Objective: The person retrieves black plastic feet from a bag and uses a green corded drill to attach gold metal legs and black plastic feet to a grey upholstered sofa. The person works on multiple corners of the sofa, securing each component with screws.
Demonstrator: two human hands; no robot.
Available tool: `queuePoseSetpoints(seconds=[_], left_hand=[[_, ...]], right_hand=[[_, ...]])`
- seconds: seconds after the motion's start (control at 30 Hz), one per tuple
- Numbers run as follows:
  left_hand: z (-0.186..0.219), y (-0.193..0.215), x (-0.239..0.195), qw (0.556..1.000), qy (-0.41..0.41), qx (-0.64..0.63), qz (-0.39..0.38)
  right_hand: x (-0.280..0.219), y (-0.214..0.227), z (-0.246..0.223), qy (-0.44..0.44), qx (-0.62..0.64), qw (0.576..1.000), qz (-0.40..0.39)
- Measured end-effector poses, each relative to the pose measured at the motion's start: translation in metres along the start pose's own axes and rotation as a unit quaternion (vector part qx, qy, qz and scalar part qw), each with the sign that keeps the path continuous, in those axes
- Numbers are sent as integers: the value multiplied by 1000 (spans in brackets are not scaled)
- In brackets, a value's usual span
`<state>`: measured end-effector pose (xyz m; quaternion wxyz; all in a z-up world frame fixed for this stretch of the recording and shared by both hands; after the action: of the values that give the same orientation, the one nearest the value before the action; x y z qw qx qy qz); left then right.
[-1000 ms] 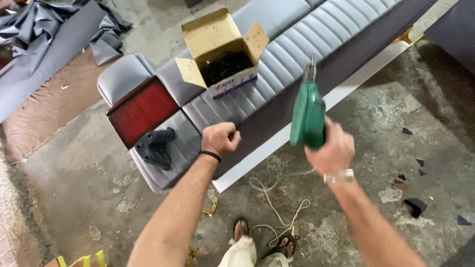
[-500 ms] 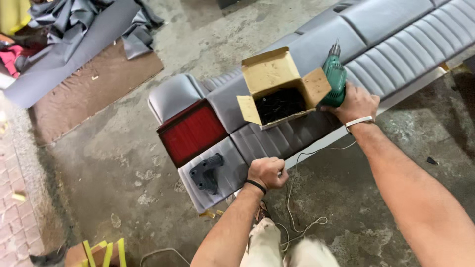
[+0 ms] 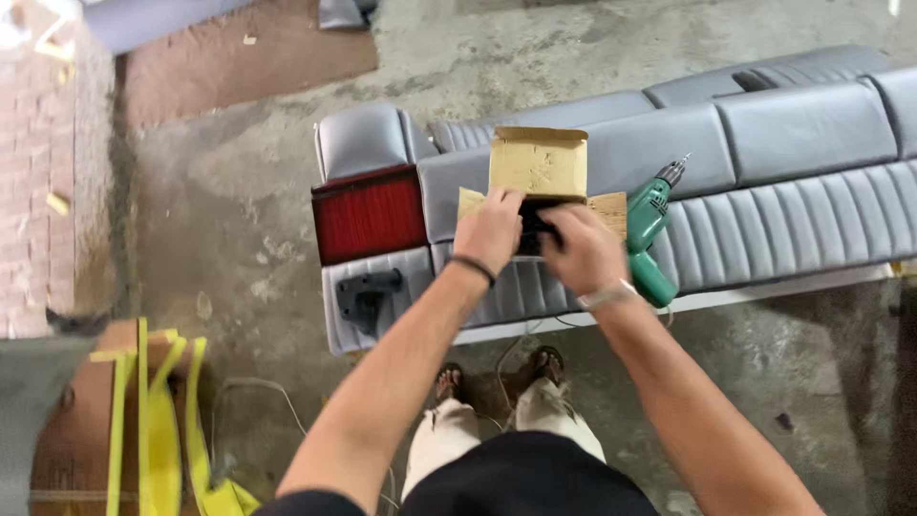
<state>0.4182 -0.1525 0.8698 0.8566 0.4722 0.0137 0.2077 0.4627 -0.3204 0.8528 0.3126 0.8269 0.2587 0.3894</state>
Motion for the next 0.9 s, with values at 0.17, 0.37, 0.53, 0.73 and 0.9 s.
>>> queuePoseSetpoints(seconds=[0.17,0.37,0.53,0.73,0.9], left_hand=[[-18,-42,17,988,89,123,-44],[-32,-57,10,985,62,150,-59],[-9,-20,6,998,53,43,0],[-31,82,-52,965,103,-133,202],[-126,173,-133,938,218,-177,204]], right_hand=[[37,-48,21,-8,-60,971,-230],[31,-46,33,-13,-20,979,-203],[37,-27,26,-26,-9,994,-110],[33,8,-1,-60,80,992,79],[40,-22,-30,-292,366,871,147]])
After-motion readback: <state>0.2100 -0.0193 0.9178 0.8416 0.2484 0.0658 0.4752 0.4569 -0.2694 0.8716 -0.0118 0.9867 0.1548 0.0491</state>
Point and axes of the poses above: each hand's wrist, its own x-axis towards the middle knuckle, its own y-axis out of the back of the hand, z = x × y, the point moved 5 cm from there along x, towards the middle knuckle, and after that the axes turned 11 degrees about y, right-handed, at the moved point
